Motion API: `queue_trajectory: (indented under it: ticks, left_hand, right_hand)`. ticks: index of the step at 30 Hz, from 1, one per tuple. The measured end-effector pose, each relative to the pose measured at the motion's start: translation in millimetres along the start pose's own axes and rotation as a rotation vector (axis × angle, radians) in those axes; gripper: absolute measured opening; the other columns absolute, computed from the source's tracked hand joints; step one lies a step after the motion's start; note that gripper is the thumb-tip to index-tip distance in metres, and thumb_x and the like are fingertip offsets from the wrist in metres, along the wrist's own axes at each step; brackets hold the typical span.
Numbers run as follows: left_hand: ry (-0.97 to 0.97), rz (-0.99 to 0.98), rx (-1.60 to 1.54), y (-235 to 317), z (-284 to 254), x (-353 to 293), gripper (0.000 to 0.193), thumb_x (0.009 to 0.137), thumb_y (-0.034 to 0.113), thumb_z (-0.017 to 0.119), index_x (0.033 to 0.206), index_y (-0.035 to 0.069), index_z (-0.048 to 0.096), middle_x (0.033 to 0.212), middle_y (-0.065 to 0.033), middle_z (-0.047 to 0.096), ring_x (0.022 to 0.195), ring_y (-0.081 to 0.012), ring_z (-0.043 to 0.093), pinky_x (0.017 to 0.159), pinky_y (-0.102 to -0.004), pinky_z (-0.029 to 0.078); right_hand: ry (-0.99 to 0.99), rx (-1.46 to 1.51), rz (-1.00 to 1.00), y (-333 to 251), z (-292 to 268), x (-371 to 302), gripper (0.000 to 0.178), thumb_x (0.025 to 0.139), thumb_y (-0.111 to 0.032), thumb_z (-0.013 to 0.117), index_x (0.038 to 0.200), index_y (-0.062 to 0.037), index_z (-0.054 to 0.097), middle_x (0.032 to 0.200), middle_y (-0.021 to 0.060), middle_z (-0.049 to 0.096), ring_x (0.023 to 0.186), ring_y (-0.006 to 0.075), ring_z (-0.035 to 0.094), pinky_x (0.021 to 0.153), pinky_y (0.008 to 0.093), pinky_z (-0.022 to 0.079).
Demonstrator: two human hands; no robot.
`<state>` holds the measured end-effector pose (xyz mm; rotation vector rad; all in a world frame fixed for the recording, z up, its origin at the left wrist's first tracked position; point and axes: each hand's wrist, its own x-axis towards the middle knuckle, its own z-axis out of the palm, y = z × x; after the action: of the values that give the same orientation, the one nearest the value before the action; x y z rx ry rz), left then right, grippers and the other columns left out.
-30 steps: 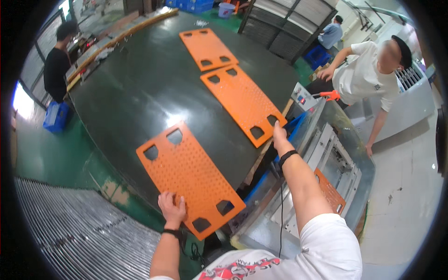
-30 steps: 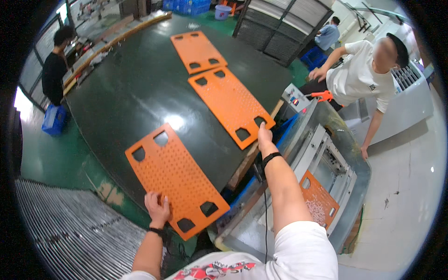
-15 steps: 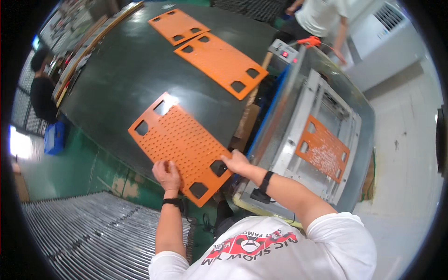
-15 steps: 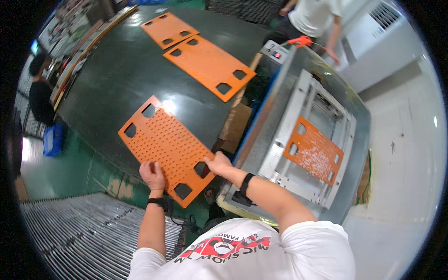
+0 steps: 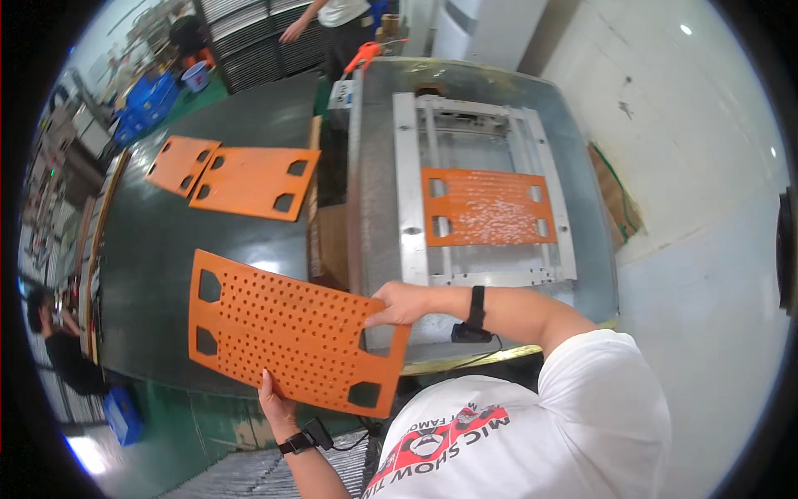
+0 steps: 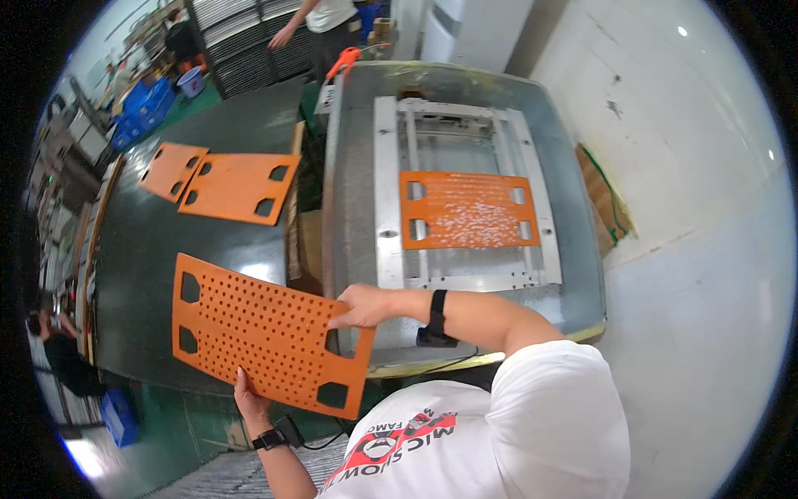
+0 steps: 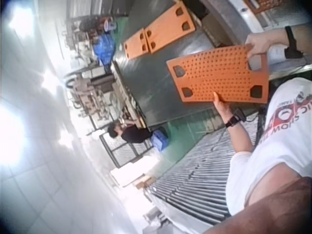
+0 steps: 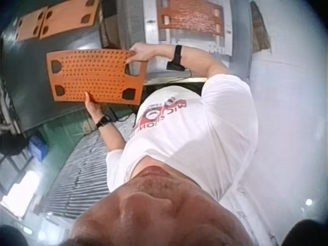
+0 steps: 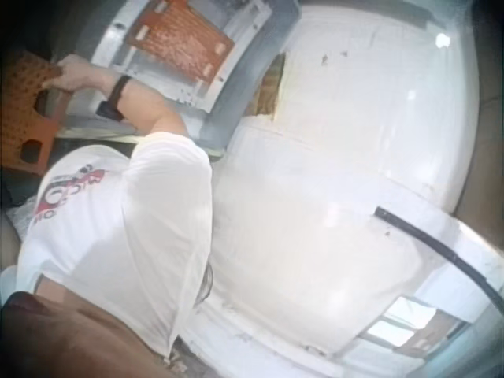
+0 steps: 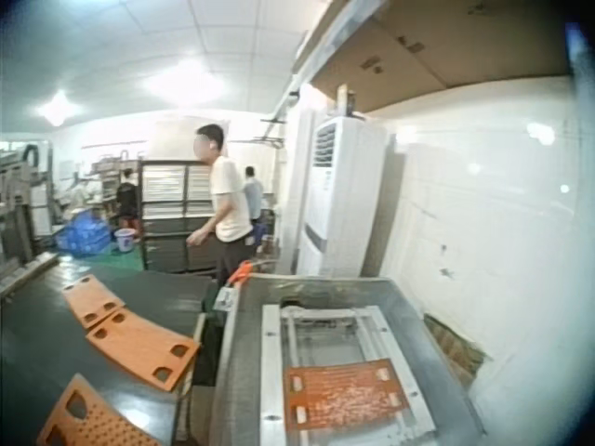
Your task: Manually placing small white components into an orange template tray at an assembly station.
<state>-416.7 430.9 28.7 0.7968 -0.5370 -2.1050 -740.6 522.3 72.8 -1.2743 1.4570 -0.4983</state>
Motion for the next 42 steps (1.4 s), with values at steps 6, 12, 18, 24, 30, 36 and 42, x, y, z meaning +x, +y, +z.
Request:
queue_trajectory:
  ticks: [6, 12, 18, 24, 30, 36, 42]
  left_hand:
    - [-0.231, 0.013, 0.292, -84.1, 148.1, 14.3, 0.043, 0.087, 0.015, 0.049, 0.125, 0.001, 0.035, 0.122, -0.0101, 0.045, 0.111, -0.0226, 0.045, 0.093, -0.0366, 0.038]
    - [-0.421, -0.233, 0.530, -208.6, 246.9, 4.2, 0.040, 0.085, 0.016, 0.055, 0.119, -0.001, 0.043, 0.120, -0.0117, 0.047, 0.113, -0.0202, 0.043, 0.095, -0.0343, 0.033]
    - [-0.363, 0.362, 1.713, -223.0, 232.1, 68.7, 0.049, 0.075, 0.026, 0.064, 0.111, -0.003, 0.049, 0.126, -0.0256, 0.039, 0.120, -0.0382, 0.032, 0.099, -0.0436, 0.025]
    - [0.490, 0.346, 2.141, -177.2, 128.8, 134.4, 0.067, 0.076, 0.034, 0.060, 0.124, -0.003, 0.030, 0.122, -0.0212, 0.040, 0.115, -0.0346, 0.038, 0.089, -0.0463, 0.034]
    - [0.464, 0.251, 2.063, -178.5, 147.0, 131.4, 0.036, 0.075, 0.027, 0.059, 0.095, 0.000, 0.045, 0.089, -0.0206, 0.056, 0.085, -0.0381, 0.054, 0.072, -0.0428, 0.043]
    - [0.528, 0.346, 2.111, -186.7, 146.6, 128.1, 0.029, 0.074, 0.024, 0.060, 0.084, 0.002, 0.045, 0.077, -0.0192, 0.056, 0.076, -0.0382, 0.054, 0.065, -0.0442, 0.042]
    - [0.565, 0.347, 2.140, -184.5, 147.0, 133.0, 0.029, 0.073, 0.023, 0.062, 0.083, 0.002, 0.045, 0.077, -0.0185, 0.056, 0.075, -0.0377, 0.054, 0.064, -0.0433, 0.042]
  right_hand:
    - [0.496, -0.172, 0.094, 36.2, -91.5, -85.3, 0.056, 0.080, -0.054, 0.048, 0.084, -0.0005, 0.063, 0.073, 0.0164, 0.062, 0.071, 0.0289, 0.061, 0.067, 0.0370, 0.046]
    - [0.883, -0.074, 0.474, 86.9, -167.5, -150.5, 0.065, 0.080, -0.058, 0.042, 0.076, 0.0037, 0.062, 0.079, 0.0239, 0.061, 0.077, 0.0374, 0.059, 0.069, 0.0411, 0.045]
    - [1.131, -0.683, 0.610, 119.7, -280.9, -304.7, 0.069, 0.079, -0.062, 0.040, 0.066, 0.0019, 0.062, 0.066, 0.0243, 0.057, 0.066, 0.0375, 0.057, 0.063, 0.0415, 0.045]
    - [1.074, -1.119, 0.753, 130.0, -409.5, -355.4, 0.065, 0.077, -0.062, 0.042, 0.063, -0.0010, 0.061, 0.063, 0.0196, 0.057, 0.064, 0.0357, 0.057, 0.058, 0.0419, 0.045]
    - [1.186, -1.292, 0.353, 197.3, -456.5, -266.4, 0.063, 0.077, -0.063, 0.042, 0.057, -0.0048, 0.058, 0.060, 0.0162, 0.057, 0.060, 0.0339, 0.056, 0.053, 0.0419, 0.046]
    - [1.209, -1.101, 0.178, 240.0, -482.0, -122.8, 0.061, 0.080, -0.062, 0.039, 0.058, -0.0081, 0.056, 0.054, 0.0103, 0.055, 0.053, 0.0289, 0.054, 0.049, 0.0402, 0.046]
    - [1.086, -1.009, 0.101, 265.4, -462.6, -16.9, 0.057, 0.086, -0.053, 0.035, 0.060, -0.0076, 0.057, 0.055, 0.0096, 0.055, 0.055, 0.0276, 0.055, 0.048, 0.0400, 0.045]
